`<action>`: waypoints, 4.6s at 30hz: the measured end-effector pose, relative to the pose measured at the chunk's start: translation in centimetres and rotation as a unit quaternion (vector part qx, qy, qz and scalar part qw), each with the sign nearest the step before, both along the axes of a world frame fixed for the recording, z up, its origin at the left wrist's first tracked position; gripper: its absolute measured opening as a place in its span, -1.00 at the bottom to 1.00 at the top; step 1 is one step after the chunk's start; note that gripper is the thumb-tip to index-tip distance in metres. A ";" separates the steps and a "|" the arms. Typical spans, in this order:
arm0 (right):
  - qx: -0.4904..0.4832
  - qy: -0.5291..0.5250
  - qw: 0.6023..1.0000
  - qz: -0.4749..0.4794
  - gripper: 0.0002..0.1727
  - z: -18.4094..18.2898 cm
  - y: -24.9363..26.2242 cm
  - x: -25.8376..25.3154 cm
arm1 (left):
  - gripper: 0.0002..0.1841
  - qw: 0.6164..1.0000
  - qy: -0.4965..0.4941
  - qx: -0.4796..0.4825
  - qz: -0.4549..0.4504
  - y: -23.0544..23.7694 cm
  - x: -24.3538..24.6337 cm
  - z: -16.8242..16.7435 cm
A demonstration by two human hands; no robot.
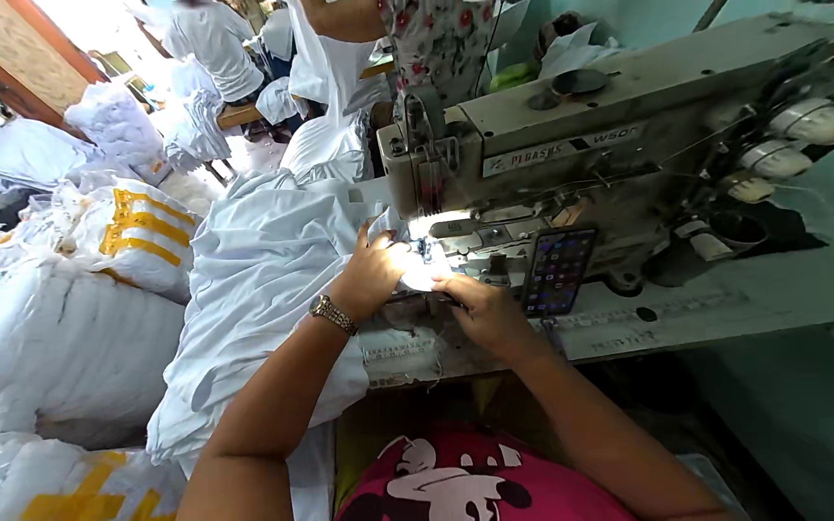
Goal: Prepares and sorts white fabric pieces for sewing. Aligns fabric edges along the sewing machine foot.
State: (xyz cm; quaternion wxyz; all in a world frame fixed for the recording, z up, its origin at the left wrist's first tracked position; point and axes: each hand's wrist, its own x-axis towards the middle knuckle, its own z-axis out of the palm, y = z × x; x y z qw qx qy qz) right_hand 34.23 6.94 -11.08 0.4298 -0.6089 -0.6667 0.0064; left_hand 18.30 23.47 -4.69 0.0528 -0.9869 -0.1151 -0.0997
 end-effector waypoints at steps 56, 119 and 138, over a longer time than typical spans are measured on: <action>-0.007 -0.010 1.000 -0.009 -0.72 -7.0 -3.5 -3.8 | -0.74 0.997 -0.012 -0.081 0.009 5.4 2.4 0.6; -0.194 0.390 0.882 0.181 -0.52 3.8 3.4 -11.9 | -0.58 0.777 -0.444 -0.423 0.145 -12.2 -15.8 -4.2; -0.170 0.425 0.869 0.190 -0.55 2.4 1.4 -11.2 | -0.59 0.790 -0.411 -0.439 0.121 -11.3 -12.9 -5.2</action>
